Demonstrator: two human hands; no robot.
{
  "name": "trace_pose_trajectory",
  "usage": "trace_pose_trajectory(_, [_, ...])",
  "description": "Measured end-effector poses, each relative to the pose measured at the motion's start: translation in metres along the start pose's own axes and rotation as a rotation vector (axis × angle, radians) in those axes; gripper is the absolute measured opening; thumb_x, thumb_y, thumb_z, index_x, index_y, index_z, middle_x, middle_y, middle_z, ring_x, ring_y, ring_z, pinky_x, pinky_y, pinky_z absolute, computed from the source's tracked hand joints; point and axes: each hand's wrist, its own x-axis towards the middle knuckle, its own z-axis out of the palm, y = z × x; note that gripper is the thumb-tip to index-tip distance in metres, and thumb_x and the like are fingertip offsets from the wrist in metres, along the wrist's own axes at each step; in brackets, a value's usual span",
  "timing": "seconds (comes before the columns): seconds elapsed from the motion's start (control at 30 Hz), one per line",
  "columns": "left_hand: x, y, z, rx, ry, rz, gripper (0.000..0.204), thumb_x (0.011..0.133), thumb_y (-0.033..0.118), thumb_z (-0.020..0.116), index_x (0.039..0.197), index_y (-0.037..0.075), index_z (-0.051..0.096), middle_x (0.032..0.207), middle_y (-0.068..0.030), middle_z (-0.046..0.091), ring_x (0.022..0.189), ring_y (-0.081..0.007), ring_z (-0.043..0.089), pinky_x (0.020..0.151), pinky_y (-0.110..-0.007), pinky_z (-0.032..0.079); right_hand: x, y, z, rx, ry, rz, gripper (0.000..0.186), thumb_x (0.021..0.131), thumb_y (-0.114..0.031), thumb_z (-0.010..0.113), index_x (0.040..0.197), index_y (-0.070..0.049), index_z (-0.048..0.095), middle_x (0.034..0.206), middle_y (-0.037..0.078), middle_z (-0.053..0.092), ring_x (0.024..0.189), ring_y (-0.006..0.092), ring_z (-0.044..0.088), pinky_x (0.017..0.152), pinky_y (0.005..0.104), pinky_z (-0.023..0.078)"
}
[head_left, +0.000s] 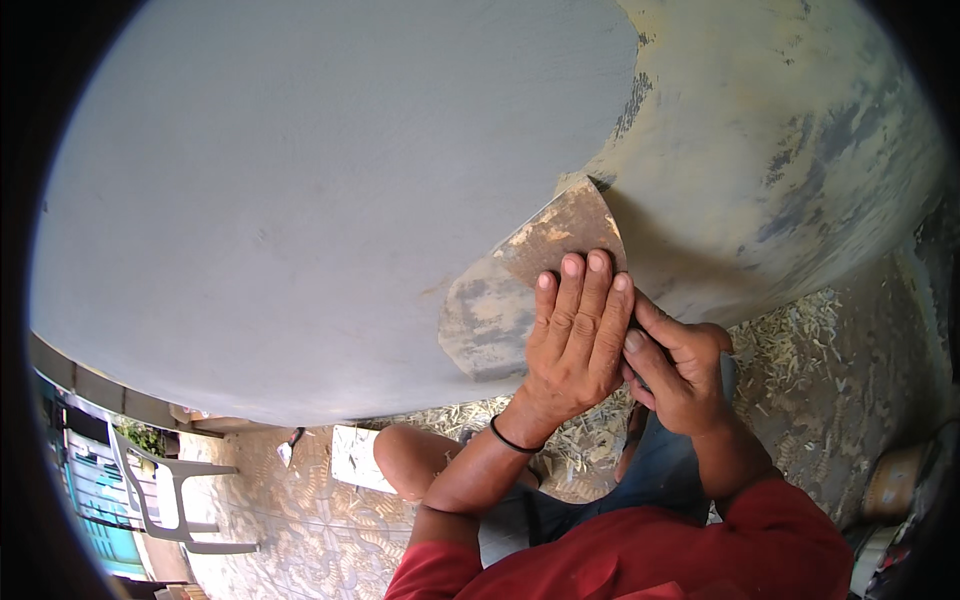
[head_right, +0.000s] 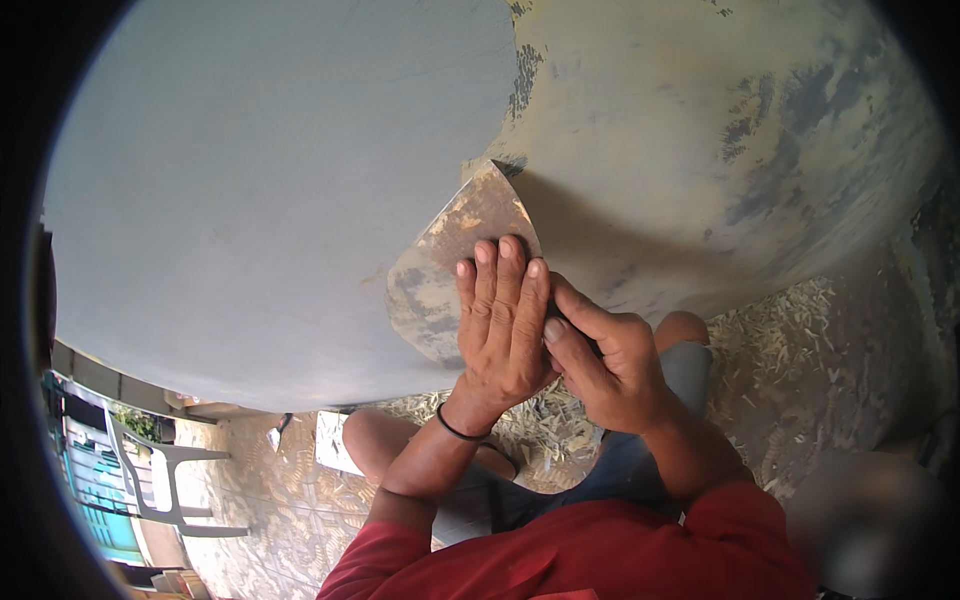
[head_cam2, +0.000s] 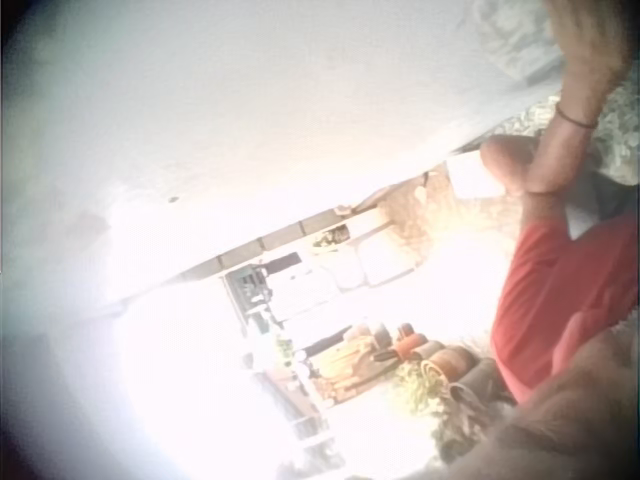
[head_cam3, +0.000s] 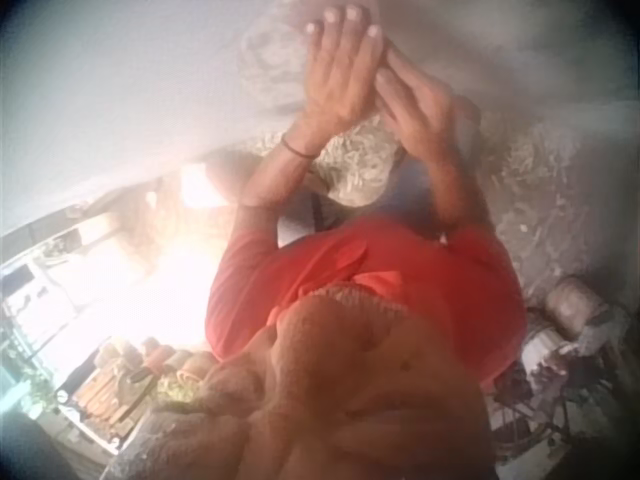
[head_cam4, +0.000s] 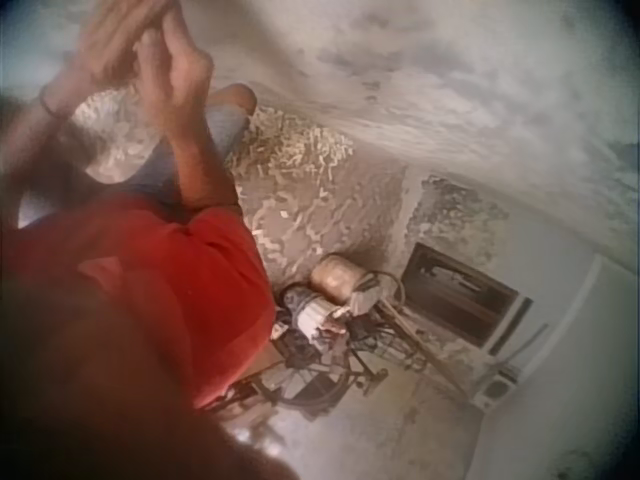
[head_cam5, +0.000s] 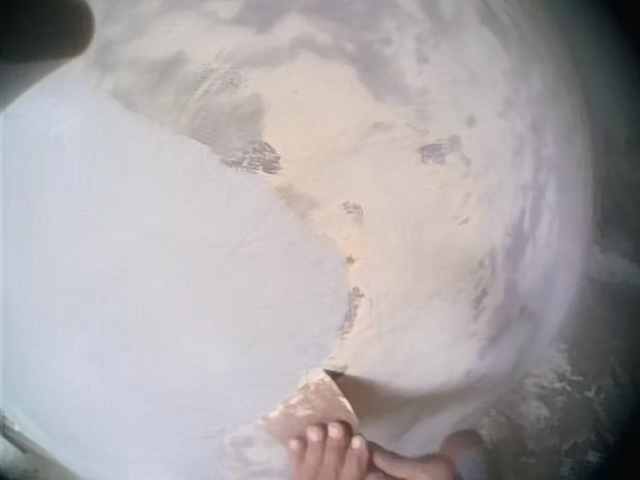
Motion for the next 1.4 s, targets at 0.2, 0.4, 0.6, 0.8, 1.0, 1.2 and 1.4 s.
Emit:
trace_pose_trajectory(0.2, [0.007, 0.013, 0.011, 0.006, 0.041, -0.073, 0.047, 0.107, 0.018, 0.055, 0.142, -0.013, 0.06, 0.151, -0.0396, 0.054, 0.149, -0.0531, 0.045, 0.125, -0.062, 0.032, 0.007, -0.012, -0.018, -0.145, -0.061, 0.032, 0.051, 0.109, -0.003, 0.054, 0.158, 0.007, 0.045, 0.105, 0.014, 0.074, 0.085, 0.011, 0.067, 0.074, 0.0271, 0.054])
trace_pose_trajectory(0.4, [0.014, 0.022, 0.006, -0.043, 0.128, -0.125, 0.052, 0.106, 0.014, 0.056, 0.149, -0.015, 0.051, 0.153, -0.044, 0.048, 0.149, -0.0574, 0.042, 0.121, -0.066, 0.036, 0.012, -0.03, -0.022, -0.237, -0.157, -0.143, 0.047, 0.108, -0.001, 0.053, 0.152, 0.013, 0.048, 0.13, 0.028, 0.072, 0.118, 0.023, 0.072, 0.095, 0.0329, 0.056])
trace_pose_trajectory(0.6, [0.022, 0.026, 0.015, 0.019, 0.127, -0.14, 0.047, 0.105, 0.01, 0.054, 0.144, -0.016, 0.055, 0.15, -0.0426, 0.052, 0.149, -0.0544, 0.045, 0.122, -0.063, 0.037, 0.021, -0.017, -0.031, -0.22, -0.119, -0.205, 0.044, 0.108, -0.002, 0.054, 0.148, 0.013, 0.05, 0.106, 0.026, 0.075, 0.091, 0.0189, 0.074, 0.078, 0.031, 0.057])
trace_pose_trajectory(0.8, [0.027, 0.03, 0.023, 0.003, 0.167, -0.139, 0.055, 0.102, 0.008, 0.059, 0.149, -0.018, 0.048, 0.152, -0.0464, 0.046, 0.148, -0.0591, 0.043, 0.12, -0.064, 0.039, 0.031, -0.021, -0.045, -0.329, -0.134, -0.361, 0.033, 0.106, -0.003, 0.056, 0.134, 0.014, 0.058, 0.089, 0.027, 0.07, 0.073, 0.025, 0.071, 0.066, 0.0354, 0.053])
trace_pose_trajectory(1.0, [0.03, 0.03, 0.017, -0.119, 0.171, -0.126, 0.072, 0.09, 0.002, 0.07, 0.154, -0.017, 0.042, 0.156, -0.0476, 0.04, 0.147, -0.0616, 0.041, 0.118, -0.065, 0.04, 0.034, -0.065, -0.059, -0.46, -0.285, -0.113, 0.04, 0.104, 0.0, 0.058, 0.141, 0.015, 0.057, 0.108, 0.03, 0.074, 0.091, 0.0315, 0.077, 0.08, 0.037, 0.058])
trace_pose_trajectory(1.2, [0.026, 0.028, 0.021, -0.097, 0.166, -0.131, 0.081, 0.087, -0.001, 0.07, 0.159, -0.016, 0.035, 0.159, -0.0473, 0.035, 0.152, -0.0617, 0.034, 0.122, -0.067, 0.032, 0.04, -0.063, -0.06, -0.49, -0.309, -0.178, 0.038, 0.103, -0.001, 0.06, 0.137, 0.016, 0.06, 0.096, 0.029, 0.074, 0.081, 0.0287, 0.076, 0.072, 0.0362, 0.057])
trace_pose_trajectory(1.4, [0.021, 0.027, 0.027, -0.096, 0.12, -0.137, 0.093, 0.089, 0.007, 0.076, 0.164, -0.011, 0.025, 0.169, -0.0395, 0.022, 0.159, -0.0554, 0.022, 0.128, -0.065, 0.02, 0.041, -0.046, -0.06, -0.432, -0.258, -0.206, 0.038, 0.103, -0.005, 0.06, 0.136, 0.016, 0.061, 0.093, 0.031, 0.074, 0.077, 0.0249, 0.076, 0.07, 0.0352, 0.057])
